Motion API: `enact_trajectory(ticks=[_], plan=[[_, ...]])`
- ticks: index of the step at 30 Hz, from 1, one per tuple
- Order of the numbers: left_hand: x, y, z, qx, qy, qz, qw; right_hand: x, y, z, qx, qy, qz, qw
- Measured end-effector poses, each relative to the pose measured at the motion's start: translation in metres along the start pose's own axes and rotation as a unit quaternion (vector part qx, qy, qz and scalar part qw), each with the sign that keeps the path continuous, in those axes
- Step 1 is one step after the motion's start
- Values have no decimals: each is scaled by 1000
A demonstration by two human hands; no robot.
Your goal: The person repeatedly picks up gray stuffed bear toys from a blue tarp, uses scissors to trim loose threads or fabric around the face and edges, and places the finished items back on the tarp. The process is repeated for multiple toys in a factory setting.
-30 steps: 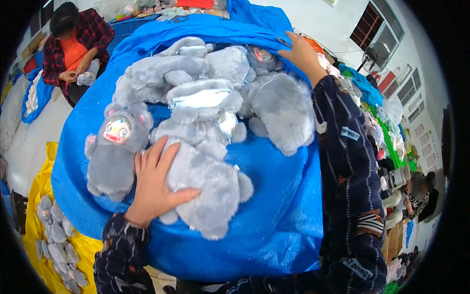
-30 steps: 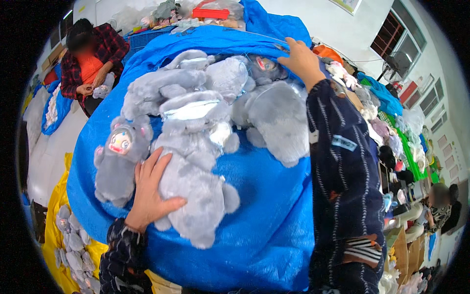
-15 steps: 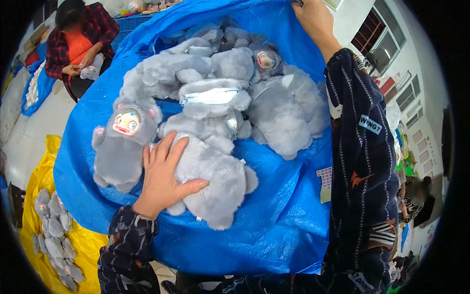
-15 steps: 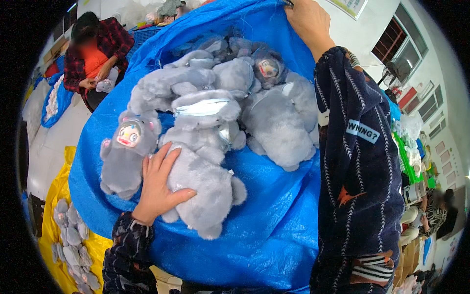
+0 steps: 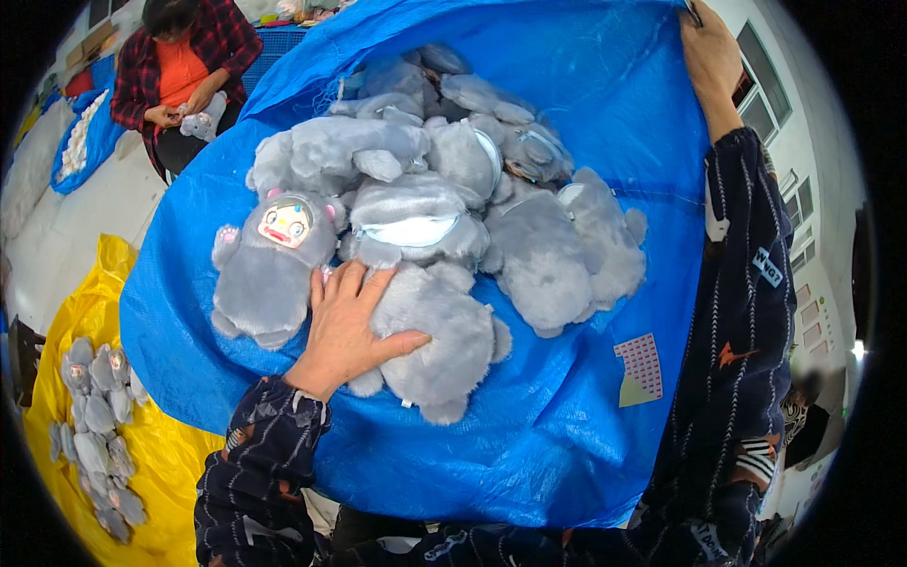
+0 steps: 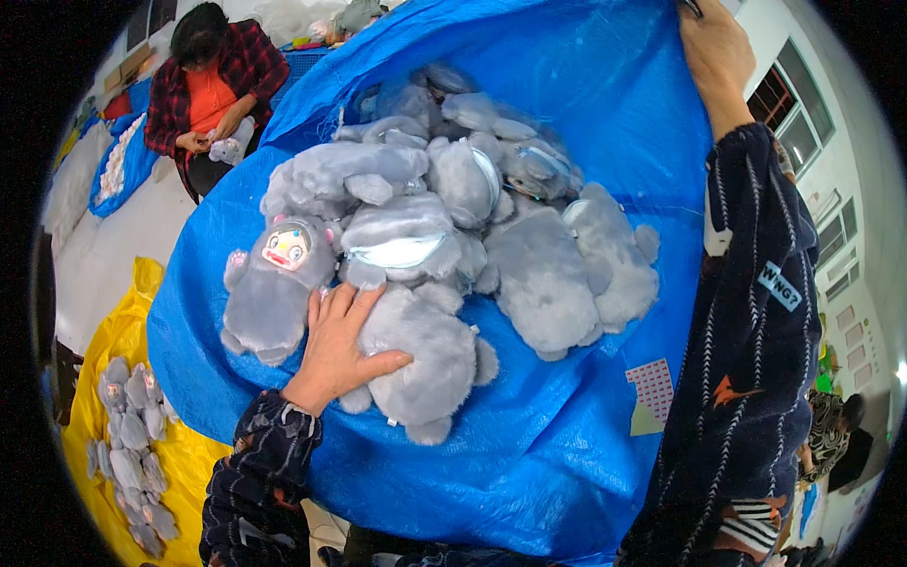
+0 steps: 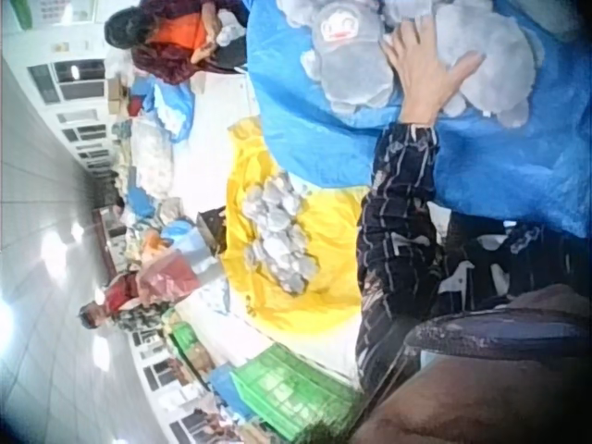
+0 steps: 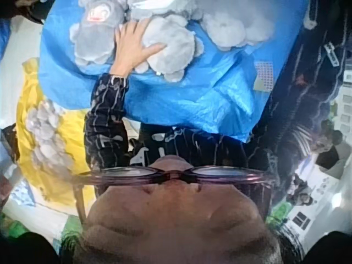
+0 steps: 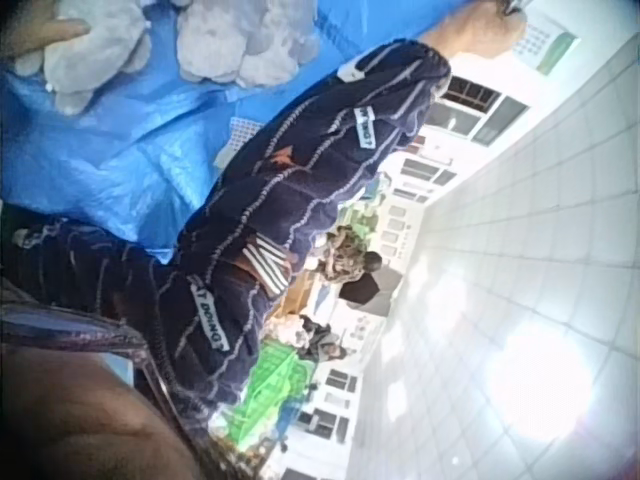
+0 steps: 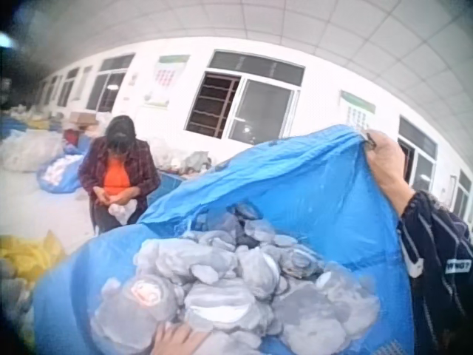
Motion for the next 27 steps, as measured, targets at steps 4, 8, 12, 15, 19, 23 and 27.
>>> enact_trajectory(ticks=[4,8,12,15,19,23,27], plan=[[2,2,-2,-3,-2,-14,1000,75,45,78,-27,-232,164,959],[2,0,-6,21,27,-1,999,85,74,225,31,-388,177,904],[-15,-6,4,38,59,-2,998,49,13,261,9,-339,2,941],[-23,2,11,87,140,9,986,-21,-55,250,109,-387,-231,886],[-16,6,25,75,169,20,983,-145,-161,287,201,-539,-371,729],[-26,14,36,25,230,-14,973,-202,-245,319,175,-662,-419,597],[-13,30,68,-43,245,-32,968,-217,-260,350,405,-606,-500,468]])
Point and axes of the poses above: each hand's wrist, its own z-axis away from the middle knuckle, its own x-axis out of the palm, y = z × x, the point moved 10 cm from there along -z, towards the middle knuckle, and after that the axes turned 5 degrees about z, right-handed, at the moved point
